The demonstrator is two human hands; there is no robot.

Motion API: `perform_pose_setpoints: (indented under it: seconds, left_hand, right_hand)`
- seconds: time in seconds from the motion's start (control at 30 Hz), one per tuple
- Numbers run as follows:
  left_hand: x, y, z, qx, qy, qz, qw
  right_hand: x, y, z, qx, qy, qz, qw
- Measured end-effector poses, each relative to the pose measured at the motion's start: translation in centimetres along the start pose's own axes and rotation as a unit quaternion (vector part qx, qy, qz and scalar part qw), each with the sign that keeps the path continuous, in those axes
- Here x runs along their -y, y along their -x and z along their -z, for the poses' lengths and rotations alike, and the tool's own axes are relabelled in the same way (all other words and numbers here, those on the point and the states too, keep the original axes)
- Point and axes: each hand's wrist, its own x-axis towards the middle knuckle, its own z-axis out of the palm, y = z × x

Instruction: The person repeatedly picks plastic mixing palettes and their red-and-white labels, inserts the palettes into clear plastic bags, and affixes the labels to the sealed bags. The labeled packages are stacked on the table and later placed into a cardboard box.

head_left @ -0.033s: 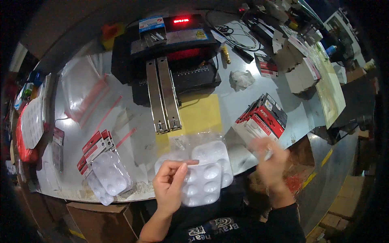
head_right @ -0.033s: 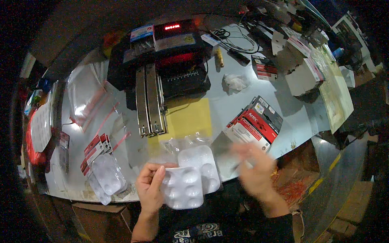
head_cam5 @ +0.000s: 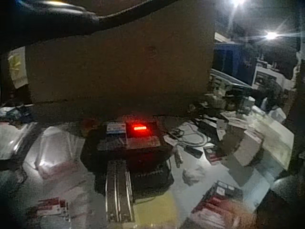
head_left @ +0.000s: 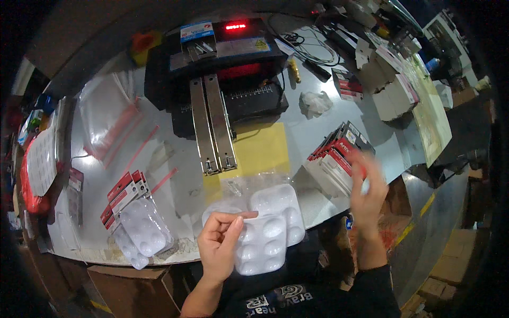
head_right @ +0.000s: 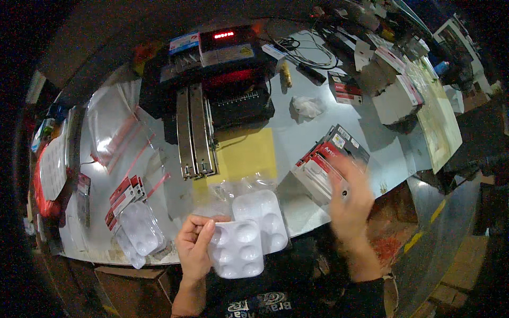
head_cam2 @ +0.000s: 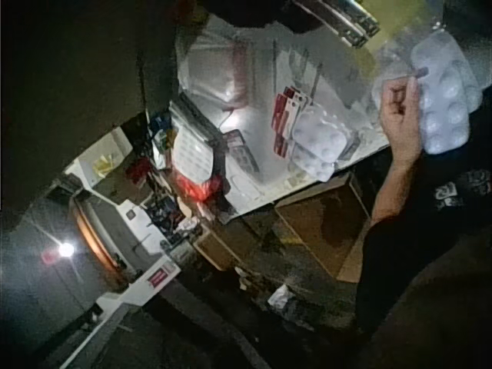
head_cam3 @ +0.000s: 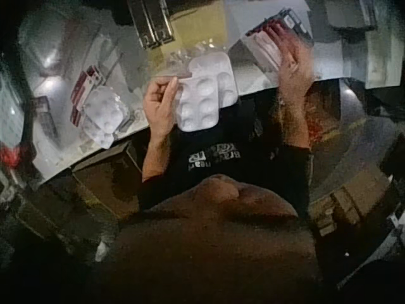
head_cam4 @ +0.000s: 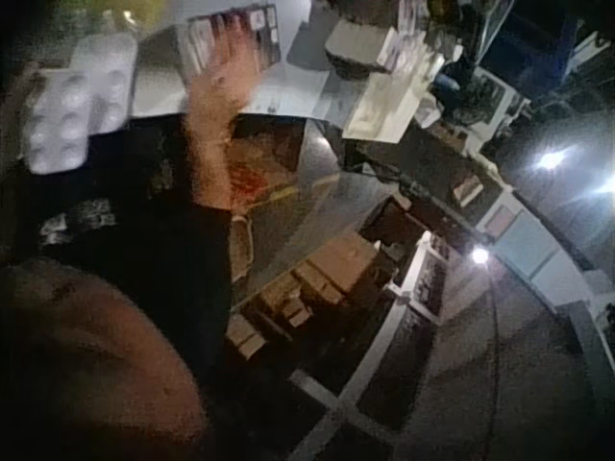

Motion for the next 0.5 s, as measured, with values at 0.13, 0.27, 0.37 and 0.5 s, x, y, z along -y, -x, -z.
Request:
perform_pose_setpoints:
  seconds: [0.13, 0.27, 0.37, 0.5]
  left_hand:
    - [-0.4, 0.9, 0.7, 0.035, 0.025, 0.072, 0.996]
    - [-0.6, 0.8, 0.6, 0.032, -0.004, 0.077, 0.996]
    - [-0.8, 0.6, 0.1, 0.036, 0.009, 0.110, 0.993]
    - [-1.4, 0.8, 0.1, 0.064, -0.035, 0.110, 0.991]
  right_hand:
    - [-6.7, -2.4, -1.0, 0.081, 0.219, -0.013, 0.972]
    - [-7.4, -4.2, -0.3, 0.158, 0.191, -0.015, 0.969]
    - [-6.2, -9.3, -1.5, 0.205, 0.167, -0.030, 0.964]
    - [-9.0, -14.6, -9.8, 0.310, 0.236, 0.095, 0.916]
